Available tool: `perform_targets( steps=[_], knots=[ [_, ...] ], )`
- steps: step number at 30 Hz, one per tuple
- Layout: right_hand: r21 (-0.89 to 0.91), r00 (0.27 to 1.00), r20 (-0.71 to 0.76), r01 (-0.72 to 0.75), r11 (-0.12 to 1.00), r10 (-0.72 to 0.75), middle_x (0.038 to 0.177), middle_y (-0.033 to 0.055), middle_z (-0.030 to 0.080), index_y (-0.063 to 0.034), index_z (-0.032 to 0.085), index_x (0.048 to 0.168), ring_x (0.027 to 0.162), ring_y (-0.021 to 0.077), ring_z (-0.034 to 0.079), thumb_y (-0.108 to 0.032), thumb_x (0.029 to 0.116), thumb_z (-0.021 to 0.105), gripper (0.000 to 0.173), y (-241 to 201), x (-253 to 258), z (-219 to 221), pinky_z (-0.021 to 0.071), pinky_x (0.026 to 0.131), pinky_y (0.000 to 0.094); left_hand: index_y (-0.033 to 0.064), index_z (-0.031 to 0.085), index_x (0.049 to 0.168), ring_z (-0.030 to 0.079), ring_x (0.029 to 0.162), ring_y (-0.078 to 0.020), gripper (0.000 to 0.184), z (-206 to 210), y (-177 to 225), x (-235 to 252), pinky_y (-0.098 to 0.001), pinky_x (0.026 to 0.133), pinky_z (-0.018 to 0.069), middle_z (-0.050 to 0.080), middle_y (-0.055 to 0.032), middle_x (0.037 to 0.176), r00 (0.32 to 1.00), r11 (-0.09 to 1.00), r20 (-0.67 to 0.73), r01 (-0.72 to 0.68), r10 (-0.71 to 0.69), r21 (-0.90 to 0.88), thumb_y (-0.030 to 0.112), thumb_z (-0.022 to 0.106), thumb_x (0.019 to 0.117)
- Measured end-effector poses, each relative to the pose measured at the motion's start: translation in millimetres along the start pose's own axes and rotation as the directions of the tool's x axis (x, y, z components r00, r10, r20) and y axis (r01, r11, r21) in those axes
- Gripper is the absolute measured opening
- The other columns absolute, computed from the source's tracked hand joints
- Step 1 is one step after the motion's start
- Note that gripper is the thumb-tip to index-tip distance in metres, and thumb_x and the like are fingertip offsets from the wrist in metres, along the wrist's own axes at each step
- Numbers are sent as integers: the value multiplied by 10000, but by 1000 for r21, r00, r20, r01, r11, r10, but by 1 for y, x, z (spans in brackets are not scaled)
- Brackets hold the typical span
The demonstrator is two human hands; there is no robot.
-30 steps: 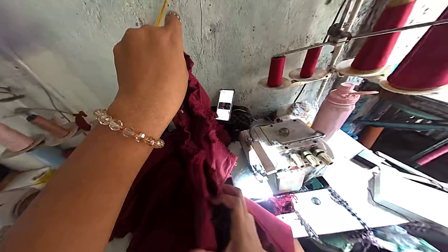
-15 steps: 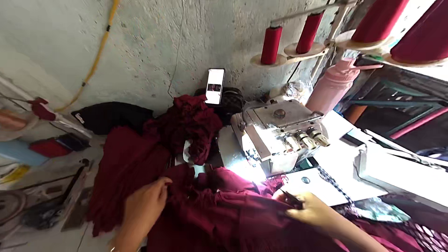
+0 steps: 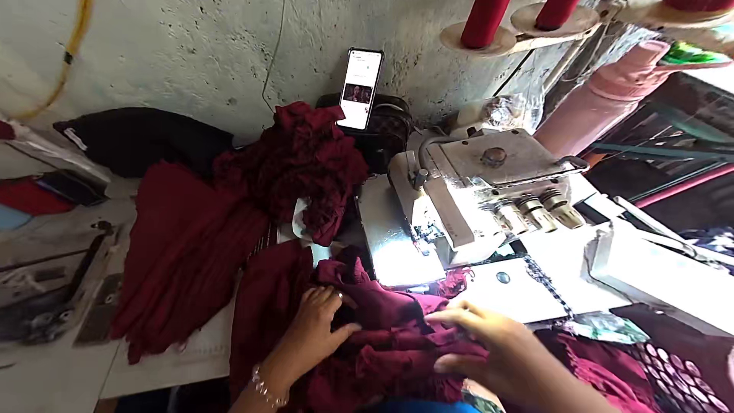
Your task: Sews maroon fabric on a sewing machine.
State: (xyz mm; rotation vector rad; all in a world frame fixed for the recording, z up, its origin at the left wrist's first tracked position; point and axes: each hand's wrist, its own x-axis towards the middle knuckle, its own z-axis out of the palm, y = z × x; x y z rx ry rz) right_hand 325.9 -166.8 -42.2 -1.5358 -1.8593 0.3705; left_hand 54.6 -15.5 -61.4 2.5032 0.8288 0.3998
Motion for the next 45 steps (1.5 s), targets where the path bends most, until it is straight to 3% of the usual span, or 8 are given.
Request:
perform_targets(
  steps=[6,10,18,25,29,33,39,45],
  knots=[
    [-58,962,231,166,984,-149,1026,122,698,-104,730,1205,696,267,700,-323,830,795,439,-39,25,90,561,497,418,93,745,792,685,1006,-251,457,53,-42,-8,-483,1036,437,745,-108,984,939,991,-317,-124,133,48,473,574,980],
    [82,912,386,118,990,-141,802,123,696,-52,705,931,699,306,706,-218,864,750,184,-11,39,90,540,554,513,100,730,743,662,1040,-231,656,42,-45,-11,-493,1075,367,741,-91,959,969,989,-207,-144,134,-35,656,467,973],
    [429,675,737,-430,794,-34,817,31,596,-36,649,1046,731,81,547,-333,943,725,323,1,65,51,446,678,295,110,714,825,665,1140,-330,373,5,-16,-19,-678,1073,352,725,-113,1015,994,988,4,-112,112,106,481,708,865],
    [227,960,279,-84,970,18,871,134,654,-12,697,863,784,267,663,-261,781,842,300,-19,61,60,550,647,475,-101,621,1191,621,1170,-423,416,-28,5,-13,-548,1086,419,671,-271,1156,877,955,408,293,-253,-37,248,675,971],
    [-10,981,20,195,981,-194,791,59,622,-115,652,759,696,204,642,-310,690,784,244,-26,46,72,511,504,356,0,748,925,689,963,-382,274,-17,1,-21,-557,901,518,722,-177,928,977,989,168,120,-134,91,272,732,913],
    [232,973,117,168,958,-199,648,31,596,-85,631,779,550,128,578,-391,839,761,338,-34,43,50,442,454,296,22,681,1010,711,965,-175,159,-31,-2,-25,-356,877,578,732,-77,1010,989,988,-107,87,-101,-129,166,627,972],
    [515,881,446,-110,850,-156,957,70,668,-32,672,1087,861,78,621,-249,1012,634,233,-29,62,15,512,782,242,1,520,1408,575,1234,-57,425,-66,7,3,-261,1039,481,586,-63,1402,972,737,140,233,-187,-635,130,459,1007],
    [160,991,-83,118,980,-106,757,25,622,-101,735,856,630,99,599,-253,828,744,155,-33,64,30,505,534,247,67,704,1131,622,964,-5,196,-86,5,32,-220,876,502,694,2,1069,891,820,414,374,-187,-433,178,632,987]
  ],
)
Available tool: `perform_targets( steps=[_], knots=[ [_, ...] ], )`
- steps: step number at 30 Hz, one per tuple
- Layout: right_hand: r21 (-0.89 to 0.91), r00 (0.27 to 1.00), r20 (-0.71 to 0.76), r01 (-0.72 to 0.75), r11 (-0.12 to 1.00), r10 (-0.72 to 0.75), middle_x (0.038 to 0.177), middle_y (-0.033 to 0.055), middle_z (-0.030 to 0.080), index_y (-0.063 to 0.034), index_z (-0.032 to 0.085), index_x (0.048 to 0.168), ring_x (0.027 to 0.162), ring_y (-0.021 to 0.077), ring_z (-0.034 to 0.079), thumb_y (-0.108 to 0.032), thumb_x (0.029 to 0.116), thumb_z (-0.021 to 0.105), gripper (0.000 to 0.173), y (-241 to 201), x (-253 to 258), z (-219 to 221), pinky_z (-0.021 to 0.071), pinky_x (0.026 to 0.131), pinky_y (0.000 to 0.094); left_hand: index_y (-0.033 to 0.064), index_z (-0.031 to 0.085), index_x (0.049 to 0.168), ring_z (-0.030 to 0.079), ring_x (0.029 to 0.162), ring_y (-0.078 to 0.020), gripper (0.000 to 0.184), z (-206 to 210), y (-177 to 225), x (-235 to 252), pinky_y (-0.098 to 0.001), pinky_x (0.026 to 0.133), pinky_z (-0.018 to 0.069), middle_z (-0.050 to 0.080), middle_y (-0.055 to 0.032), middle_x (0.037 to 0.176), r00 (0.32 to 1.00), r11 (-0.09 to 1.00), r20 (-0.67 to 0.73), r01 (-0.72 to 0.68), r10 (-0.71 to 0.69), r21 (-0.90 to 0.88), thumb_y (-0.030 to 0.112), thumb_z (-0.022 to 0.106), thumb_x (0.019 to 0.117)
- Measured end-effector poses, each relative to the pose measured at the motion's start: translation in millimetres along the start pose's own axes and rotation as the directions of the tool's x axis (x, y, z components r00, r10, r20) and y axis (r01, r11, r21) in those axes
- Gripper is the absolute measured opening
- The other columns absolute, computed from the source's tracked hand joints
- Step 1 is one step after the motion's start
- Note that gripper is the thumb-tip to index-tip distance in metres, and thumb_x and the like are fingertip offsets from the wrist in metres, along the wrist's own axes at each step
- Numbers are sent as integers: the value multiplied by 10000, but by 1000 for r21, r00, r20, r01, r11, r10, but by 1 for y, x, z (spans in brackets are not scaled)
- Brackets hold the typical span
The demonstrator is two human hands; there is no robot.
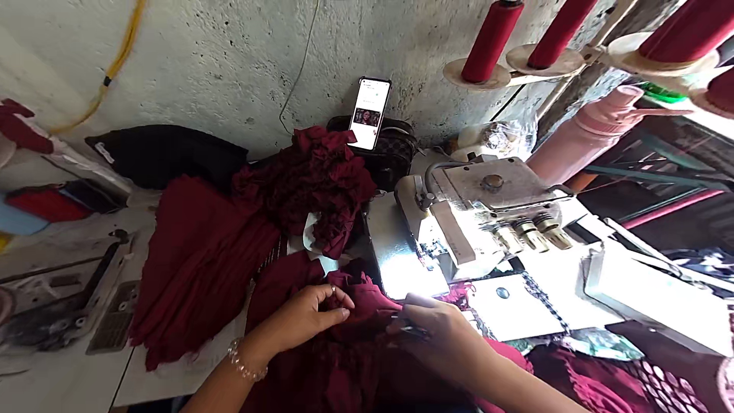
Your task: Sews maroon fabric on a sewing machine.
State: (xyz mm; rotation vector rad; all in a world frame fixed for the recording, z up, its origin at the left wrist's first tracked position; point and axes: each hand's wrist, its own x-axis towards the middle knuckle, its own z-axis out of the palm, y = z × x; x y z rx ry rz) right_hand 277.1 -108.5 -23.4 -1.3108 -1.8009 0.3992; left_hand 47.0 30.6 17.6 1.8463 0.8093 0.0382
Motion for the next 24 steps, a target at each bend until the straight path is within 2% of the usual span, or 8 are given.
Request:
perform_targets(
  steps=[3,5,7,9,11,15,20,24],
  knots=[
    [258,999,4,39,965,-42,891,26,713,-75,746,934,837,48,660,-213,905,745,141,-16,0,-3,543,748,173,68,710,1098,616,1029,-97,197,1,7,-1,-297,919,495,676,-56,1079,988,985,-115,-89,106,145,208,650,973],
    [341,996,-14,93,936,-94,1068,66,700,-73,753,1014,1003,51,655,-213,990,673,163,-26,5,-2,537,885,163,107,730,1044,600,1020,-84,186,6,11,-5,-258,894,491,652,-34,1051,931,948,-248,-210,269,239,257,664,957],
    [308,998,-56,40,950,-23,1187,77,675,-101,767,996,996,21,663,-234,979,682,159,-23,17,5,553,852,153,144,722,1004,576,1086,-11,172,11,15,-8,-172,938,483,627,13,1103,868,912,-309,-317,390,261,302,664,968],
    [429,992,7,-120,895,129,1045,12,727,-55,764,956,895,-21,652,-210,919,748,160,-14,29,10,531,791,142,124,703,1025,616,1050,16,192,11,22,-12,-173,924,506,685,37,1088,860,904,-301,-347,413,249,301,636,992],
    [503,983,37,-175,847,181,877,-35,712,-50,745,923,804,-71,613,-201,887,781,160,-13,33,11,494,733,105,110,684,1063,635,908,48,201,2,33,-17,-153,833,518,701,66,973,908,926,-228,-303,352,224,291,628,996],
    [475,994,-62,-50,879,90,847,-27,692,-47,752,896,813,-68,606,-208,887,783,164,-12,29,13,487,732,80,75,657,1285,628,1089,13,329,-26,48,-26,-191,968,504,689,14,1208,990,988,73,-129,123,83,161,666,967],
    [474,994,-56,-60,879,98,862,-20,687,-39,746,936,802,-63,599,-204,933,731,166,-9,28,15,481,730,84,95,742,1045,629,943,77,179,-28,39,-17,-140,870,495,725,80,1009,987,979,-81,-124,139,162,233,640,992],
    [442,991,-55,-83,893,119,856,-15,681,-44,748,946,795,-55,597,-211,935,727,169,-7,24,12,479,722,89,97,752,1057,646,961,73,169,-23,29,-8,-140,889,508,738,91,1013,982,985,-88,-162,167,64,214,651,989]
  ],
)
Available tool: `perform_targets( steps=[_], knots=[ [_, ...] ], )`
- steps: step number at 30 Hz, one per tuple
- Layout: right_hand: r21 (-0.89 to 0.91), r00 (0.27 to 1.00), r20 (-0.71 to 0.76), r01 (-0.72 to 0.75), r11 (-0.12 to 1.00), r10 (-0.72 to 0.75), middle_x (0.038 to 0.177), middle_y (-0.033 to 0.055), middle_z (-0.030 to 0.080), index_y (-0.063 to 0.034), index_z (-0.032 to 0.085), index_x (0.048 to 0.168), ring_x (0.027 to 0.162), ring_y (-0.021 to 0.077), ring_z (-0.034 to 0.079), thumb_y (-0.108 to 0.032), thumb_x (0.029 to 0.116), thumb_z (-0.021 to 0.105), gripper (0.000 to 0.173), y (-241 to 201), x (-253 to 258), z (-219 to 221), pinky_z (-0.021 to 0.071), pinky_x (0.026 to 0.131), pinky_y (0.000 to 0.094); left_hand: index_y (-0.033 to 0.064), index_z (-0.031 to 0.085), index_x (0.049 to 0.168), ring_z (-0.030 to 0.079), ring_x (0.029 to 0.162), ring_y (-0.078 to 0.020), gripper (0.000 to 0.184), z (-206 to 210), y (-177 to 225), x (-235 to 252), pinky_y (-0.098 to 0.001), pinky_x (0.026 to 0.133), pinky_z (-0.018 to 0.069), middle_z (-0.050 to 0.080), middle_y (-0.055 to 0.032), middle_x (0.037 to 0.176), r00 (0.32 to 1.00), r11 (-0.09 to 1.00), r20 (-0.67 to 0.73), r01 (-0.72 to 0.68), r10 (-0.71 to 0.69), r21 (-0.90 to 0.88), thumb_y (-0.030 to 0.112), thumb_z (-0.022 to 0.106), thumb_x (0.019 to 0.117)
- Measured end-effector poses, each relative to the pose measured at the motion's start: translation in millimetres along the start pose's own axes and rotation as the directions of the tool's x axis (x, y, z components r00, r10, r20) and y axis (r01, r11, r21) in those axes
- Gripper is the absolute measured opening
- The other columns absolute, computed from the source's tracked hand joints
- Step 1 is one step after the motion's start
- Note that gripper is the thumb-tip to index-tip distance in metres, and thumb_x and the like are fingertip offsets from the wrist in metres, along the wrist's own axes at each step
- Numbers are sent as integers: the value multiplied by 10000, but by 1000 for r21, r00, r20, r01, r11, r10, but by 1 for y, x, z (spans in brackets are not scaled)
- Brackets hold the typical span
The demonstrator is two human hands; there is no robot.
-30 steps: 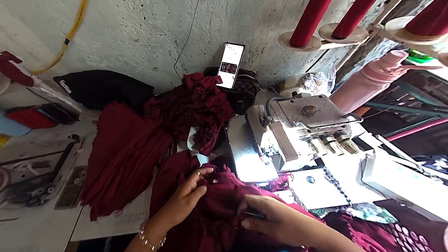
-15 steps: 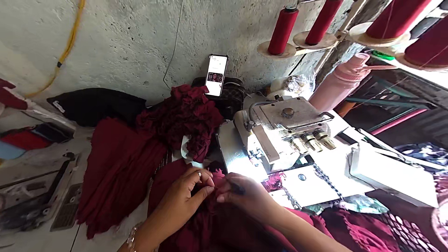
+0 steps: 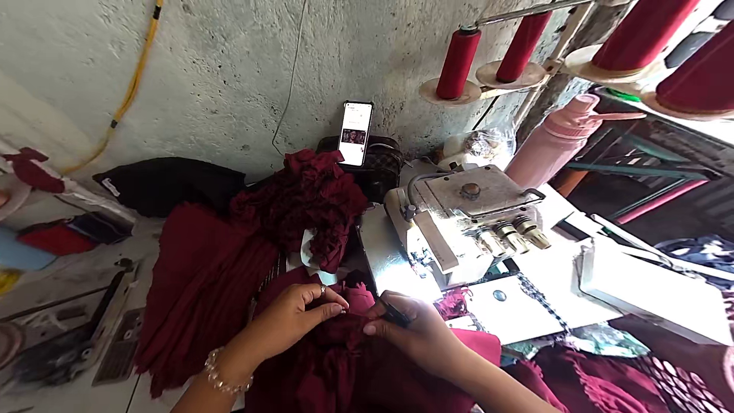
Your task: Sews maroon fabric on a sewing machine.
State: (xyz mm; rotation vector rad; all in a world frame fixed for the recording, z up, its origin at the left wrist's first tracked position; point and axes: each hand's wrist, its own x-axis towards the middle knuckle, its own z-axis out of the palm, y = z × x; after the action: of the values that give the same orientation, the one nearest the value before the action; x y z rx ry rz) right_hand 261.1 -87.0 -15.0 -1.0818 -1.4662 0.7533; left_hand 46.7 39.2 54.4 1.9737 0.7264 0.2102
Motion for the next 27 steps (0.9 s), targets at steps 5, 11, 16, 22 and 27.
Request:
perform_targets(
  steps=[5,11,16,22,27],
  knots=[
    [-37,973,-68,217,976,-219,1138,49,665,-89,734,935,916,-45,622,-260,959,721,174,-24,-6,3,523,787,88,72,666,1019,642,805,63,162,23,5,2,-114,736,543,702,63,951,916,957,-278,-276,291,91,231,658,985],
    [275,989,-142,76,958,-38,1194,21,682,-48,743,927,998,-36,641,-136,914,750,89,-25,8,12,549,837,122,47,600,1100,640,785,45,220,41,20,7,-108,728,541,683,22,903,771,856,-374,-474,516,204,214,673,977],
    [279,978,-205,86,956,-28,1028,-13,727,-52,746,930,944,-21,659,-88,883,767,62,-15,8,15,551,831,137,30,585,1315,655,935,17,361,31,17,-1,-162,818,550,696,18,1175,931,949,-204,-313,301,-28,240,593,1022],
    [224,961,-254,166,960,-107,1123,10,712,-52,735,912,1014,-6,656,-101,904,754,53,-11,11,16,553,863,140,78,730,1034,670,873,47,128,27,13,-1,-136,795,556,732,79,957,947,960,-214,-262,238,-94,160,670,956],
    [263,966,-249,139,955,-72,1157,27,695,-35,709,944,928,-25,648,-95,904,751,84,-8,12,15,550,793,123,79,733,1042,670,877,39,137,33,10,-1,-129,785,553,735,63,959,904,942,-289,-336,315,-23,142,672,937]
  ],
)
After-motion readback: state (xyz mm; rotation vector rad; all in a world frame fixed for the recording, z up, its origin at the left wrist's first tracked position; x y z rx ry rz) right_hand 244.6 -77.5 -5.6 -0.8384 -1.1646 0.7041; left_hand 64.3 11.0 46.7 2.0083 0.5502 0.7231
